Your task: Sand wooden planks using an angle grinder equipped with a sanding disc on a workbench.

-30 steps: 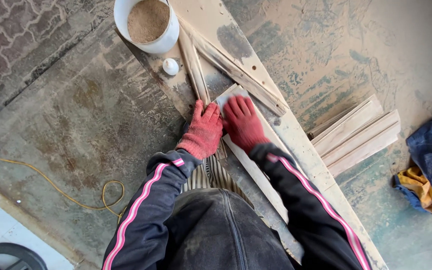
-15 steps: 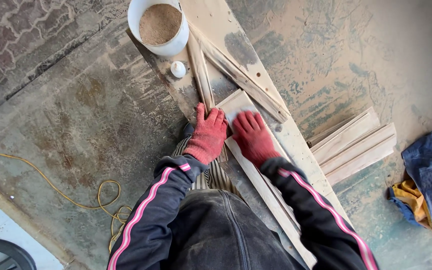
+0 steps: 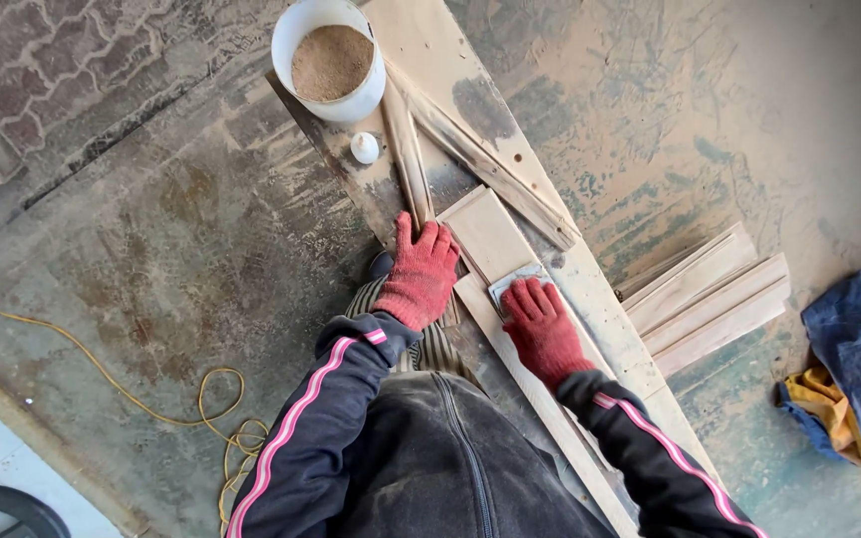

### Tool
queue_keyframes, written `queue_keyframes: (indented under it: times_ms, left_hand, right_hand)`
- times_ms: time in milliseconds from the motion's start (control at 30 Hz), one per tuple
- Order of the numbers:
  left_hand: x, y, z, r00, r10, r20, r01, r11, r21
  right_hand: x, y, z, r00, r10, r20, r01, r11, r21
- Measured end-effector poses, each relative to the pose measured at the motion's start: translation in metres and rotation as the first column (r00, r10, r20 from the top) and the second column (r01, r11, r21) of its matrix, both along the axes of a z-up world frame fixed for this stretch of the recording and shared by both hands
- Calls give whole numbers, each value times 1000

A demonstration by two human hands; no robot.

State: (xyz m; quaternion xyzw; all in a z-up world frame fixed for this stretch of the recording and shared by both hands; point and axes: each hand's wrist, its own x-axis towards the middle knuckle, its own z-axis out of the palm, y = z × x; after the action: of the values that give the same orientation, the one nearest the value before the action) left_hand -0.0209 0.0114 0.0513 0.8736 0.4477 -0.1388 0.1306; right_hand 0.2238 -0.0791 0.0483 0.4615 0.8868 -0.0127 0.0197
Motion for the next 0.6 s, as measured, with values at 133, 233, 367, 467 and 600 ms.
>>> queue_keyframes:
  times_ms: [133,233,367,467,600]
  left_hand:
    - [-2,1,4,1000,-10,18,10,1000,26]
    - [-3,4,1,999,-24,36,23,999,30]
    - [-3,0,-14,999,-18,51,17,1000,20]
    - [-4,2,-6,1000,-14,23,14,1000,10]
    - [-9,6,9,1000,-30,-3,30,999,-26]
  right_hand:
    - [-46,65,-8,995,16,-94,-11,998,58]
    - [-71,109,-32,988,51,-146,-25,985,170]
    - [-59,83,-24,996,24,-89,-7,982,190]
    - [-25,35,-2,999,16,-42,-10,992,128]
    - [-8,3,2,999,17,-29,-16,999,49]
